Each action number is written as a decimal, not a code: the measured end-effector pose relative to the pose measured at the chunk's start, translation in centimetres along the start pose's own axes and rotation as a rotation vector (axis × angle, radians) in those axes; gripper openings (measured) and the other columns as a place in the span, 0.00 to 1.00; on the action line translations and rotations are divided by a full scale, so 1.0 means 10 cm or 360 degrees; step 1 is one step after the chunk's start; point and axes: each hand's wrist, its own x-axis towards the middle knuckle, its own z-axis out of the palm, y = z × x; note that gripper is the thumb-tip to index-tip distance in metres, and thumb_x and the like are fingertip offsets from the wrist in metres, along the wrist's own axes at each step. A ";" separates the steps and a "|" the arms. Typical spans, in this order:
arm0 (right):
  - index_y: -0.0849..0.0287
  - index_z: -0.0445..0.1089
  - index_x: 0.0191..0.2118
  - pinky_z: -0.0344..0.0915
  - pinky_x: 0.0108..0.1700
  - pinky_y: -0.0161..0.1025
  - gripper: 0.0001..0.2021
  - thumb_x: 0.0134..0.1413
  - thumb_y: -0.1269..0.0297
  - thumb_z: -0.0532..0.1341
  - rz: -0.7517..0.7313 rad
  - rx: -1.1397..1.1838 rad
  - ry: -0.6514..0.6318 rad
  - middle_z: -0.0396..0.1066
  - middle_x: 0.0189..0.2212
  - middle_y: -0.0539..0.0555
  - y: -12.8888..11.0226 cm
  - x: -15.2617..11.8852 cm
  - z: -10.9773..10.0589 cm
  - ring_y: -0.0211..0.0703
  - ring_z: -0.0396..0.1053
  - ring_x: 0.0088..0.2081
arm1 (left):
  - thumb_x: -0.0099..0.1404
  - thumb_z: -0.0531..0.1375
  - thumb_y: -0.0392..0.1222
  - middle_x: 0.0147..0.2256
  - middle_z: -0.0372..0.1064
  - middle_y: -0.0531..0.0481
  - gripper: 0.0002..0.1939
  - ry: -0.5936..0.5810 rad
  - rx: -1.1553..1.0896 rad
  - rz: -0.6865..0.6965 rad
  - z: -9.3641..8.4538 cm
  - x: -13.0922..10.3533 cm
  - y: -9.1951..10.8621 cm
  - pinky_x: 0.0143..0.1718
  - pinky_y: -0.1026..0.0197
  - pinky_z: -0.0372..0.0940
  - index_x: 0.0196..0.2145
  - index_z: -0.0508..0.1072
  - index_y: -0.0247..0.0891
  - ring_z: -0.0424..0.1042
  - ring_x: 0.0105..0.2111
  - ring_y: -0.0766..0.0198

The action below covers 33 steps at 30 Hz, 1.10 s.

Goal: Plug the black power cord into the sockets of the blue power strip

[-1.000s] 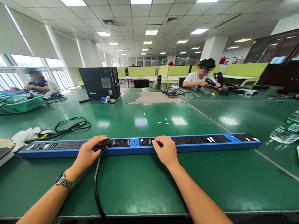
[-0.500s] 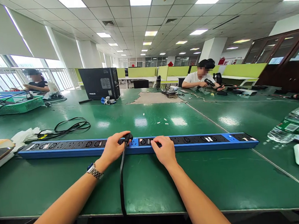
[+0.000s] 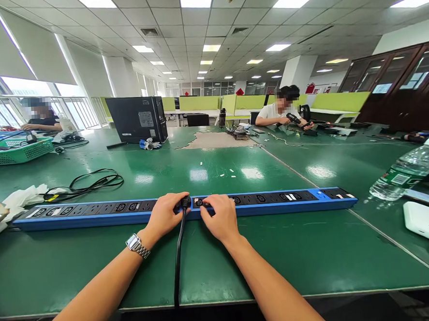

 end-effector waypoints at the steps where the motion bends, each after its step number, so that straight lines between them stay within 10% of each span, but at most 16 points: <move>1: 0.55 0.73 0.40 0.61 0.49 0.47 0.09 0.55 0.62 0.60 -0.0093 -0.0007 -0.0016 0.76 0.41 0.55 -0.06 0.01 0.03 0.50 0.69 0.45 | 0.60 0.63 0.42 0.50 0.74 0.46 0.25 -0.0006 0.0030 0.0028 0.01 -0.01 0.00 0.55 0.49 0.61 0.56 0.68 0.43 0.70 0.51 0.54; 19: 0.53 0.74 0.39 0.54 0.47 0.47 0.08 0.58 0.59 0.59 -0.0492 -0.0191 0.0005 0.78 0.41 0.53 -0.21 0.12 0.31 0.46 0.69 0.39 | 0.61 0.59 0.37 0.46 0.76 0.47 0.18 -0.0005 0.0094 -0.0026 0.04 -0.01 0.02 0.51 0.52 0.64 0.49 0.72 0.43 0.73 0.47 0.55; 33: 0.54 0.71 0.40 0.54 0.48 0.47 0.07 0.55 0.61 0.60 -0.0091 -0.0131 0.0073 0.75 0.38 0.54 -0.34 0.14 0.47 0.50 0.65 0.42 | 0.62 0.55 0.34 0.49 0.74 0.41 0.28 -0.0010 0.0282 -0.0012 0.12 -0.03 -0.02 0.53 0.50 0.61 0.60 0.63 0.36 0.71 0.49 0.53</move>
